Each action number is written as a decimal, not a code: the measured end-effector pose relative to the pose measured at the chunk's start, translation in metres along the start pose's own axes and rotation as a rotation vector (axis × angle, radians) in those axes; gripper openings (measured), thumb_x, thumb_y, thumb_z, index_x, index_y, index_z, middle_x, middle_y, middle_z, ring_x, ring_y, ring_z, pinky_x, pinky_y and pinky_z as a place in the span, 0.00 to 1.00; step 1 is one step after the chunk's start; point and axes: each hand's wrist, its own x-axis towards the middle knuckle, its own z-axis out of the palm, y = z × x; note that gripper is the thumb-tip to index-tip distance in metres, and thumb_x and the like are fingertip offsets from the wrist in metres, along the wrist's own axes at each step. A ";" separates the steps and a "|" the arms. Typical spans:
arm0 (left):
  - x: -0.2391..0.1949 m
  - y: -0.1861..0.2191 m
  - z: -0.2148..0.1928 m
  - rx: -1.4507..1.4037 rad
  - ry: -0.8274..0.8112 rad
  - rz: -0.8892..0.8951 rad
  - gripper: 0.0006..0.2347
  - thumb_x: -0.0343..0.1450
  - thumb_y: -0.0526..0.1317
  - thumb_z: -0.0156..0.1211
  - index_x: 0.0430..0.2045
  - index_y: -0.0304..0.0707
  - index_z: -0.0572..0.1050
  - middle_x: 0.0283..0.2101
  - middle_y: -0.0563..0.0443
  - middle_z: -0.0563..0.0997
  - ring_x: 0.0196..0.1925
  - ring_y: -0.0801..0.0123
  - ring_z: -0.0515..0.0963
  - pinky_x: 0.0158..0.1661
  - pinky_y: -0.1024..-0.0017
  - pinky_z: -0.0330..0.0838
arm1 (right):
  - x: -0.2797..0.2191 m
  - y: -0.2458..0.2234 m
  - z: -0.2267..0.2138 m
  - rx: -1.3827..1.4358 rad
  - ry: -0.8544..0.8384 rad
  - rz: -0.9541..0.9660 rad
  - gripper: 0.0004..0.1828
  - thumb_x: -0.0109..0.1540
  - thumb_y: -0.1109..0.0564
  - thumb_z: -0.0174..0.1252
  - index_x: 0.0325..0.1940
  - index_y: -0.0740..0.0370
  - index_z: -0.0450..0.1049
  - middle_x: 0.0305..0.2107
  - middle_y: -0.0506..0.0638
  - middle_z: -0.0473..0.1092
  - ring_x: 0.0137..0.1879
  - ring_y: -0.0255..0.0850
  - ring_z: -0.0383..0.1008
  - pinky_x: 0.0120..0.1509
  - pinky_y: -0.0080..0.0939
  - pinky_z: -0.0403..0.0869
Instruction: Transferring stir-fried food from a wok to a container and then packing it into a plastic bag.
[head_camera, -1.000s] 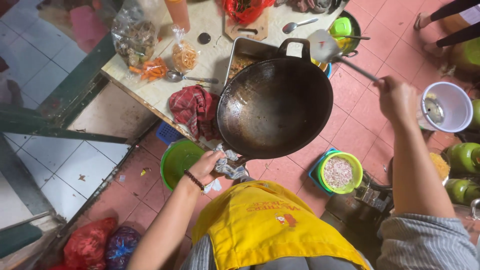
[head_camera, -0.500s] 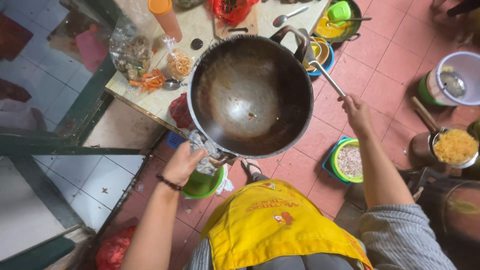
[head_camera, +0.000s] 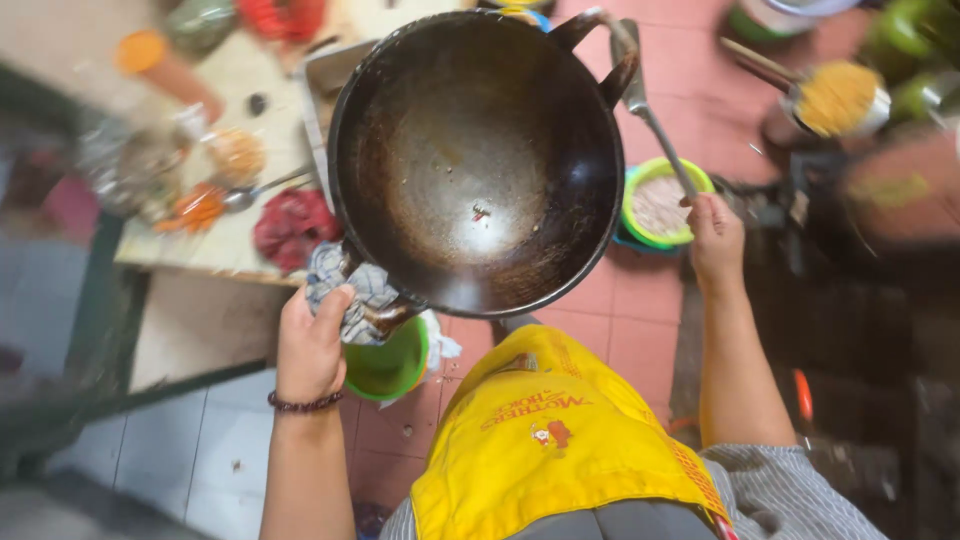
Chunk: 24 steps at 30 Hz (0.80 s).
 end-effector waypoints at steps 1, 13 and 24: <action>-0.001 -0.006 0.009 0.000 -0.057 -0.029 0.11 0.74 0.29 0.54 0.50 0.25 0.74 0.49 0.49 0.81 0.48 0.71 0.80 0.54 0.70 0.74 | -0.025 0.001 -0.020 -0.017 0.060 0.012 0.17 0.76 0.48 0.50 0.45 0.61 0.75 0.25 0.35 0.57 0.32 0.24 0.53 0.36 0.27 0.53; 0.044 -0.141 0.152 0.221 -0.490 -0.532 0.09 0.78 0.32 0.55 0.47 0.22 0.74 0.36 0.38 0.79 0.25 0.57 0.73 0.24 0.60 0.65 | -0.291 -0.015 -0.200 -0.168 0.727 0.312 0.13 0.69 0.50 0.51 0.46 0.60 0.76 0.27 0.35 0.68 0.33 0.22 0.64 0.34 0.26 0.66; -0.022 -0.342 0.492 0.333 -1.115 -0.708 0.09 0.71 0.32 0.62 0.42 0.25 0.75 0.38 0.47 0.81 0.37 0.66 0.82 0.37 0.67 0.78 | -0.507 0.011 -0.358 -0.349 1.334 0.400 0.14 0.74 0.50 0.51 0.50 0.62 0.77 0.29 0.38 0.64 0.35 0.26 0.61 0.38 0.28 0.62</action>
